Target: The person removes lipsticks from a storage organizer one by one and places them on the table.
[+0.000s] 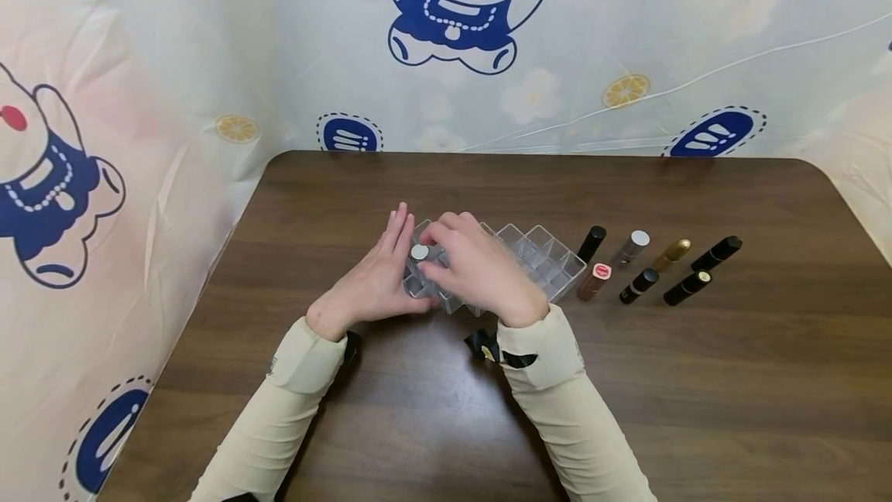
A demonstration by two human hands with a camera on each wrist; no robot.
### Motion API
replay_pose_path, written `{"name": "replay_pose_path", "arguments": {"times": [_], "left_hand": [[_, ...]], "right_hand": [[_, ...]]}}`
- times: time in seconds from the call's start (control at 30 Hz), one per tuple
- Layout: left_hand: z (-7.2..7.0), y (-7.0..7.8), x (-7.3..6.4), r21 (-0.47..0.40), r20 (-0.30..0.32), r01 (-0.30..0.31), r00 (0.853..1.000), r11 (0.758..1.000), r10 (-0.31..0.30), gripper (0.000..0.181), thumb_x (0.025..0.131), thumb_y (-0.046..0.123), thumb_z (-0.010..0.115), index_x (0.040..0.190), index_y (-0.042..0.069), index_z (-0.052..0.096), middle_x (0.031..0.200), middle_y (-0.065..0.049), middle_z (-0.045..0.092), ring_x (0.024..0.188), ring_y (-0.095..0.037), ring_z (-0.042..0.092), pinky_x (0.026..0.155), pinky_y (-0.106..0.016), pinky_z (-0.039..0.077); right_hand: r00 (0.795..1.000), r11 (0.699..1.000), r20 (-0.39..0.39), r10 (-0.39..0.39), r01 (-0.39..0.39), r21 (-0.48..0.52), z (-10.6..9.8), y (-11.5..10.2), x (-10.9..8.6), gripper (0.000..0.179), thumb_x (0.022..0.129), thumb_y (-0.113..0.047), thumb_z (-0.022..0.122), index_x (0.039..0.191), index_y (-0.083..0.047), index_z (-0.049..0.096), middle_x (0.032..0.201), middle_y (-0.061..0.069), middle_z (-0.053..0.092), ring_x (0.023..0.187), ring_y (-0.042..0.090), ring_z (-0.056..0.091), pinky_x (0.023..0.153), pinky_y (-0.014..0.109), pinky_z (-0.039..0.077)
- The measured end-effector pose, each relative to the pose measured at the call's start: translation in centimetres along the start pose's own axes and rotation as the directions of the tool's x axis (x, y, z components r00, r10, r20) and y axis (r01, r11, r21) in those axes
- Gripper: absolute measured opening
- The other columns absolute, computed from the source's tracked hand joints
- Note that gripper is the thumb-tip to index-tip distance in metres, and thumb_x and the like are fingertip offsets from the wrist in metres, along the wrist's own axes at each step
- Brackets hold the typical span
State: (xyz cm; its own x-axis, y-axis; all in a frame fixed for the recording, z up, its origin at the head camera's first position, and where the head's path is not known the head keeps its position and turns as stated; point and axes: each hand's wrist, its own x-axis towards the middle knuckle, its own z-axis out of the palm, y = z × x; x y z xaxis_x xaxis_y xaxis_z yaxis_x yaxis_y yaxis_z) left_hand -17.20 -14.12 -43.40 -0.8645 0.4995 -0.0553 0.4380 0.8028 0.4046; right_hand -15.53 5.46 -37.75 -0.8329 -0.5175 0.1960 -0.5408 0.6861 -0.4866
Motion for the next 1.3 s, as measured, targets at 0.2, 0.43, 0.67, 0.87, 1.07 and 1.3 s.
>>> {"name": "replay_pose_path", "arguments": {"times": [0.2, 0.43, 0.67, 0.87, 1.07, 1.3], "left_hand": [[0.1, 0.1, 0.1, 0.023, -0.013, -0.006, 1.0, 1.0, 0.006, 0.123, 0.074, 0.056, 0.073, 0.154, -0.001, 0.0, 0.161, -0.008, -0.021, 0.151, -0.031, -0.008, 0.119, -0.053, 0.018], [0.0, 0.3, 0.1, 0.054, -0.031, 0.014, 0.999, 0.998, -0.012, 0.124, 0.073, 0.059, 0.073, 0.153, -0.004, 0.003, 0.162, -0.016, -0.014, 0.151, -0.033, -0.006, 0.119, -0.055, 0.02], [0.1, 0.2, 0.1, 0.04, -0.028, 0.022, 0.999, 0.999, -0.021, 0.123, 0.073, 0.057, 0.073, 0.153, -0.004, 0.002, 0.162, -0.013, -0.016, 0.151, -0.033, -0.005, 0.119, -0.053, 0.019], [0.2, 0.2, 0.1, 0.023, -0.026, -0.002, 1.0, 1.0, 0.003, 0.12, 0.075, 0.052, 0.074, 0.153, -0.006, 0.004, 0.162, -0.014, -0.014, 0.15, -0.035, -0.006, 0.119, -0.053, 0.019], [0.2, 0.2, 0.2, 0.013, -0.038, -0.017, 0.999, 1.0, 0.017, 0.119, 0.074, 0.05, 0.075, 0.152, -0.006, 0.004, 0.162, -0.016, -0.012, 0.15, -0.037, -0.004, 0.118, -0.053, 0.02], [0.4, 0.0, 0.3, 0.007, -0.042, -0.009, 0.999, 1.0, 0.009, 0.119, 0.073, 0.05, 0.075, 0.152, -0.007, 0.005, 0.162, -0.015, -0.011, 0.15, -0.036, -0.004, 0.119, -0.051, 0.02]], "right_hand": [[1.0, 0.999, 0.01, 0.026, -0.025, -0.034, 0.8, -0.1, 0.2, 0.028, 0.09, -0.023, 0.065, 0.115, -0.01, 0.066, 0.112, 0.005, 0.059, 0.104, 0.022, 0.048, 0.086, 0.033, 0.05], [0.999, 0.996, -0.02, 0.03, -0.032, -0.08, 1.5, 0.0, 0.4, 0.027, 0.091, -0.021, 0.064, 0.114, -0.009, 0.066, 0.111, 0.006, 0.058, 0.101, 0.024, 0.049, 0.085, 0.034, 0.05], [0.997, 0.991, -0.072, -0.005, -0.004, -0.131, 2.6, 0.0, 0.7, 0.022, 0.088, -0.017, 0.064, 0.108, -0.009, 0.066, 0.104, 0.006, 0.058, 0.096, 0.025, 0.05, 0.082, 0.035, 0.048], [0.995, 0.988, -0.099, 0.017, -0.031, -0.148, 3.6, -0.4, 1.0, 0.017, 0.09, -0.016, 0.061, 0.104, -0.008, 0.065, 0.107, 0.009, 0.057, 0.095, 0.026, 0.051, 0.082, 0.038, 0.049], [0.987, 0.989, -0.138, 0.078, -0.094, -0.117, 4.1, -0.4, 1.0, 0.021, 0.089, -0.014, 0.063, 0.109, -0.008, 0.063, 0.109, 0.009, 0.055, 0.097, 0.026, 0.052, 0.081, 0.04, 0.048], [0.988, 0.988, -0.143, 0.065, -0.085, -0.133, 4.2, -0.3, 1.0, 0.022, 0.091, -0.013, 0.06, 0.111, -0.006, 0.065, 0.105, 0.01, 0.059, 0.097, 0.027, 0.054, 0.079, 0.04, 0.048]]}}
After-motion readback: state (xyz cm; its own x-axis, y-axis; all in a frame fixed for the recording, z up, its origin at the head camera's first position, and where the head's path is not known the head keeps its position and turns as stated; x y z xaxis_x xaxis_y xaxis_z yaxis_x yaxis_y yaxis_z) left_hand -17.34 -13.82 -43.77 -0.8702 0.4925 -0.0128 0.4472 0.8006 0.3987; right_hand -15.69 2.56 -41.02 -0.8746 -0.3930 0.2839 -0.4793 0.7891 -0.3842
